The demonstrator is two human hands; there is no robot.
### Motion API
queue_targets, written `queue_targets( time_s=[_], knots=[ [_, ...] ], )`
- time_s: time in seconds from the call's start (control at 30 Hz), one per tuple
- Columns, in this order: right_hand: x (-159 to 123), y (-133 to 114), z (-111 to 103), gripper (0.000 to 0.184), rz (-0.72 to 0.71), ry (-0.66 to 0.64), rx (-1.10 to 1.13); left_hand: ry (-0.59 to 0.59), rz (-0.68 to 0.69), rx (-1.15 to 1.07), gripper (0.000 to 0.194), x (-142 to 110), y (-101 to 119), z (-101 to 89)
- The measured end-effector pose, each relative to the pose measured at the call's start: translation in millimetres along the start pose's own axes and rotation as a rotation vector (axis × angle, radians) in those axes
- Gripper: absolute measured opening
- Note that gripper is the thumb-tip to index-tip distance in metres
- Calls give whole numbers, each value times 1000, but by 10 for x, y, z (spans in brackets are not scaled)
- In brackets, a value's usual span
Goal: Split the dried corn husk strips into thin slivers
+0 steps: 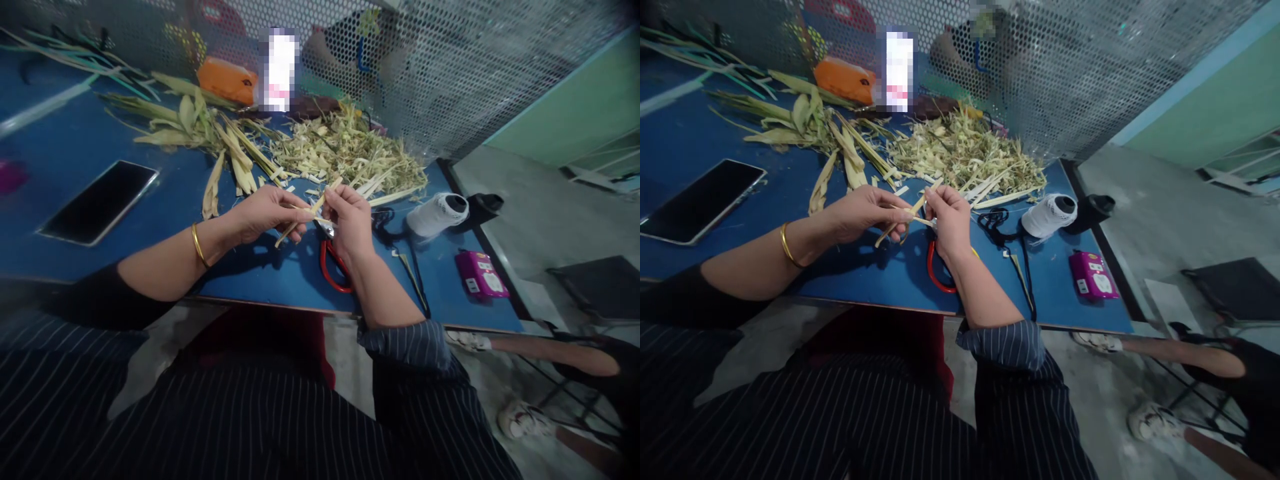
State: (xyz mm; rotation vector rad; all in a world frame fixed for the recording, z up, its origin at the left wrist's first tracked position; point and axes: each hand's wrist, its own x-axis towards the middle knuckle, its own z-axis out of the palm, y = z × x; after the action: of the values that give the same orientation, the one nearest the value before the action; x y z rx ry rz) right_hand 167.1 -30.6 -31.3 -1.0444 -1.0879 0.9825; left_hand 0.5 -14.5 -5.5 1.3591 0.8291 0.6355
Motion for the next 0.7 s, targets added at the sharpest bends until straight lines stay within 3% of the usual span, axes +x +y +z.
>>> queue_targets(
  time_s=[0.13, 0.23, 0.43, 0.7],
  knots=[
    [-2, -36, 1, 30, 37, -54, 25, -37, -150, -86, 45, 22, -4, -48],
    [-22, -45, 7, 21, 74, -81, 15, -47, -188, -95, 37, 31, -19, -49],
    [-23, -12, -5, 21, 242, -149, 144, 13, -20, 14, 19, 24, -78, 48],
    [-17, 0, 20, 14, 274, 24, 252, 57, 33, 104, 13, 38, -113, 77]
  ],
)
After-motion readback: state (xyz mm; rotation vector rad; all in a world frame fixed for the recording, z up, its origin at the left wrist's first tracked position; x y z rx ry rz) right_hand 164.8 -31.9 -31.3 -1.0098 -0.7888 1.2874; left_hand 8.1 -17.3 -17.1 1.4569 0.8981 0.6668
